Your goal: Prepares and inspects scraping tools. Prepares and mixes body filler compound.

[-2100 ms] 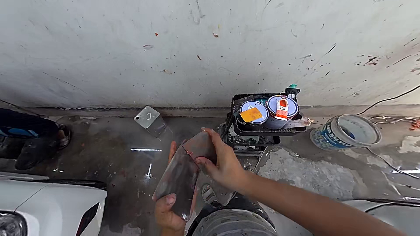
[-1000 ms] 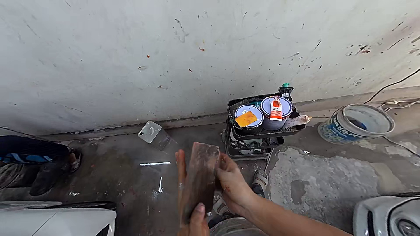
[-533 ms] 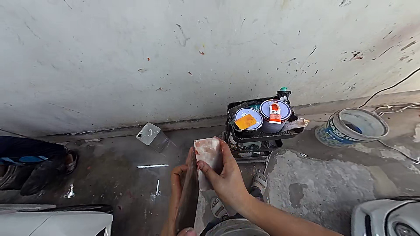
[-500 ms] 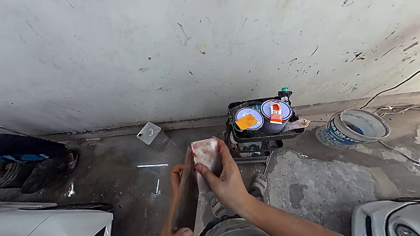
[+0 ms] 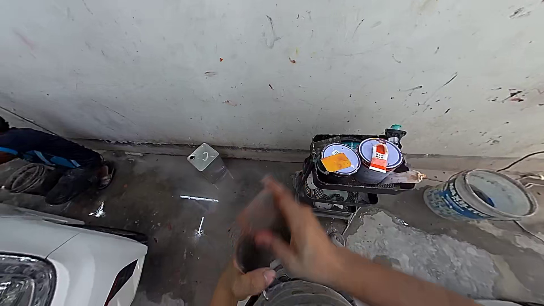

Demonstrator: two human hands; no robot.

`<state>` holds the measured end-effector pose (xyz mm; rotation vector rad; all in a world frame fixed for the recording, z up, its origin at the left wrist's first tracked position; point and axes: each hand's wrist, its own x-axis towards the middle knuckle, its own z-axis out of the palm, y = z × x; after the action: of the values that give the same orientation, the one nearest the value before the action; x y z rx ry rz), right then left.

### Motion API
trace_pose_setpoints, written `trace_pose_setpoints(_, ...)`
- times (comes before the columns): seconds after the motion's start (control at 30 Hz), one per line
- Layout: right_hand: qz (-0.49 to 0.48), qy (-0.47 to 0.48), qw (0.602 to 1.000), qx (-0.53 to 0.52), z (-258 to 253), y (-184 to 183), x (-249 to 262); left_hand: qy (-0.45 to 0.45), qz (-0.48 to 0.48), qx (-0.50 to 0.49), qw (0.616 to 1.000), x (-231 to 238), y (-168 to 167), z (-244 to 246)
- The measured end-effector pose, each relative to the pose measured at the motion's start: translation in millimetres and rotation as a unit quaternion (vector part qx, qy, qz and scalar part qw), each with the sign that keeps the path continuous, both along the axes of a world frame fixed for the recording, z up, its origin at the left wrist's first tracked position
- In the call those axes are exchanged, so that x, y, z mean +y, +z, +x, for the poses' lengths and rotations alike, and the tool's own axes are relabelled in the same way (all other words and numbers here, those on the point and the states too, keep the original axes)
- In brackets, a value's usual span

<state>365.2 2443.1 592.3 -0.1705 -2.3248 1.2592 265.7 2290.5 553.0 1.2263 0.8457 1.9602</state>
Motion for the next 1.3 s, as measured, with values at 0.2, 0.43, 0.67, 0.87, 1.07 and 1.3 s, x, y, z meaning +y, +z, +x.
trace_pose_setpoints(0.2, -0.014, -0.019, 1.000, 0.004, -6.2, -20.2, 22.3, 0.005, -0.079, -0.015, 0.997, 2.8, 0.9, 3.7)
trace_pose_setpoints(0.43, -0.301, 0.092, 0.948, 0.045, 1.6, -25.1, -12.9, 0.094, -0.162, -0.136, 0.973, 7.2, -3.2, 8.7)
trace_pose_setpoints(0.67, -0.441, -0.100, 0.885, 0.114, 4.1, -16.2, -11.8, 0.303, -0.369, 0.048, 0.877, 36.0, -26.9, -3.6)
trace_pose_setpoints(0.87, -0.352, -0.186, 0.914, 0.080, 15.0, -3.9, 40.9, 0.172, -0.157, -0.240, 0.942, -1.8, 2.5, -28.6)
trace_pose_setpoints(1.07, -0.162, -0.180, 0.970, 0.010, -0.3, -8.2, 30.4, -0.109, 0.033, -0.247, 0.962, -4.7, 24.9, -15.4)
trace_pose_setpoints(1.3, -0.040, 0.030, 0.999, 0.009, 1.9, 4.9, -24.3, -0.063, 0.026, -0.117, 0.991, -3.6, 0.8, -3.2)
